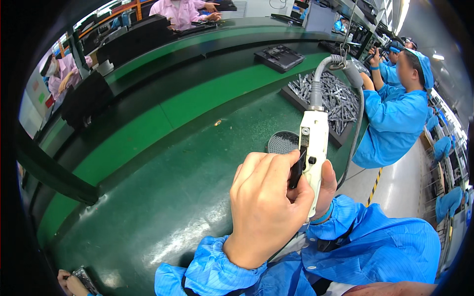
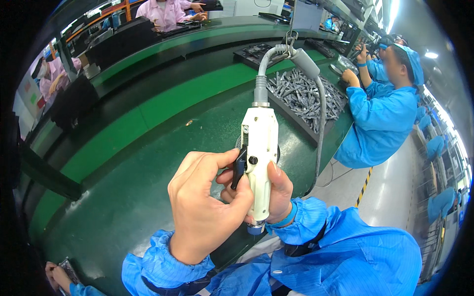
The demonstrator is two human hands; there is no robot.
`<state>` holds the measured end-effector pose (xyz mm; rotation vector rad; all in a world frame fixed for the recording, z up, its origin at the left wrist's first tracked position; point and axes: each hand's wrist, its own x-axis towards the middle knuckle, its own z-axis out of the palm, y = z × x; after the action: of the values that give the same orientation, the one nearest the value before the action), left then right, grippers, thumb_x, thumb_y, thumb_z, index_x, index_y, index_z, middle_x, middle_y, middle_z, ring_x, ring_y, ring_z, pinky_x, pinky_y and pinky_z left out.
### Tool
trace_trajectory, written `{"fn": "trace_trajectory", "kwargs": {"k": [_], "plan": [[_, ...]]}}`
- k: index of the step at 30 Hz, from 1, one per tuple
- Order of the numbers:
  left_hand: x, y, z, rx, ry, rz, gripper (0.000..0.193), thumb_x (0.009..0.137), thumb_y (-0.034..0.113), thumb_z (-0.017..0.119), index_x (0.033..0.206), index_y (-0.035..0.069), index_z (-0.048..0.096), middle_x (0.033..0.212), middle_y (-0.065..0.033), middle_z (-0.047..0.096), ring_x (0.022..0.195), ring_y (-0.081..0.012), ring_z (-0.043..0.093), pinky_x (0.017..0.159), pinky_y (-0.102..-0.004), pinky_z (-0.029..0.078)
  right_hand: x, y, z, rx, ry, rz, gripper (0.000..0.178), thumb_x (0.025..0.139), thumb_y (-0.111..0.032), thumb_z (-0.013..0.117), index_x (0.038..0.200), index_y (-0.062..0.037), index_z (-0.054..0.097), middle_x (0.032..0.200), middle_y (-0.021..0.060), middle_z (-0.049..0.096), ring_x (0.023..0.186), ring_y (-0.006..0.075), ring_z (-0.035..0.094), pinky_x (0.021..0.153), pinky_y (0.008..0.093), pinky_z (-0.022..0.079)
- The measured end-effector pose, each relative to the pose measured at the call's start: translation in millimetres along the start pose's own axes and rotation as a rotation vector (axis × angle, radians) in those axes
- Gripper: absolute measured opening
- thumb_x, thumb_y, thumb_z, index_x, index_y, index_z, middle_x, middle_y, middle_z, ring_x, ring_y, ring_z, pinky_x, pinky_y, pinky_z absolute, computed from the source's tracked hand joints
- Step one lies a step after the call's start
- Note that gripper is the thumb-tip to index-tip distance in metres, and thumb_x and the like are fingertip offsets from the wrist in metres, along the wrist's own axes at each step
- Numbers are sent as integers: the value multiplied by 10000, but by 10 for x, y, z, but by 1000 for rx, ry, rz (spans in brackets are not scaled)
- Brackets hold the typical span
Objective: The person assembles internal electronic components and ribbon cables into a tablet, securing them with an electric screwdriver.
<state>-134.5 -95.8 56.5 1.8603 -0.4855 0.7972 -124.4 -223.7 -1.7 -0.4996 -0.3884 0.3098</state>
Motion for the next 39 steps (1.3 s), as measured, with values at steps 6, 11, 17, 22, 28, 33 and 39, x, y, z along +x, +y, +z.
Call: {"fn": "trace_trajectory", "kwargs": {"k": [6,11,17,22,28,33,39], "plan": [[7,-4,-7,13,-1,9,332,564,2,676,893,-19,637,698,-91,601,639,-204,571,555,-296,463,9,-1,66,90,-9,0,708,865,-545,445,1174,92,462,1054,230,583,487,203,481,354,275,404],[15,5,2,36,31,63,345,559,10,673,901,-23,638,706,-92,609,648,-217,571,558,-307,467,-8,-18,154,216,76,34,685,874,-541,431,1170,76,465,1072,238,572,509,207,491,321,271,398],[6,66,-2,81,31,59,338,554,12,671,889,-23,640,709,-93,615,648,-222,573,553,-313,469,-19,-19,200,278,100,26,657,876,-525,437,1158,68,473,1043,242,580,506,196,488,307,262,386],[-1,60,3,81,39,51,334,558,12,672,889,-20,642,686,-87,604,628,-209,570,542,-305,466,-23,-14,181,199,117,30,694,863,-535,443,1146,99,465,1031,244,583,510,194,491,324,271,395],[23,59,-1,16,-6,-22,307,580,13,684,883,-18,647,679,-84,603,603,-181,569,533,-282,462,-44,-89,148,-212,148,34,733,847,-545,450,1150,123,453,1054,248,572,519,209,511,353,288,417],[45,46,-5,-7,-35,-57,281,594,17,691,868,-29,647,690,-100,609,610,-180,594,547,-269,470,-42,-115,44,-231,45,68,730,849,-539,452,1155,123,452,1066,248,564,528,227,530,373,293,438],[31,5,14,-88,-47,-125,238,610,23,704,837,-9,641,654,-92,598,611,-228,578,529,-319,467,-104,-122,-4,-13,-5,166,743,849,-543,447,1157,133,452,913,188,586,531,179,533,408,293,466]]}}
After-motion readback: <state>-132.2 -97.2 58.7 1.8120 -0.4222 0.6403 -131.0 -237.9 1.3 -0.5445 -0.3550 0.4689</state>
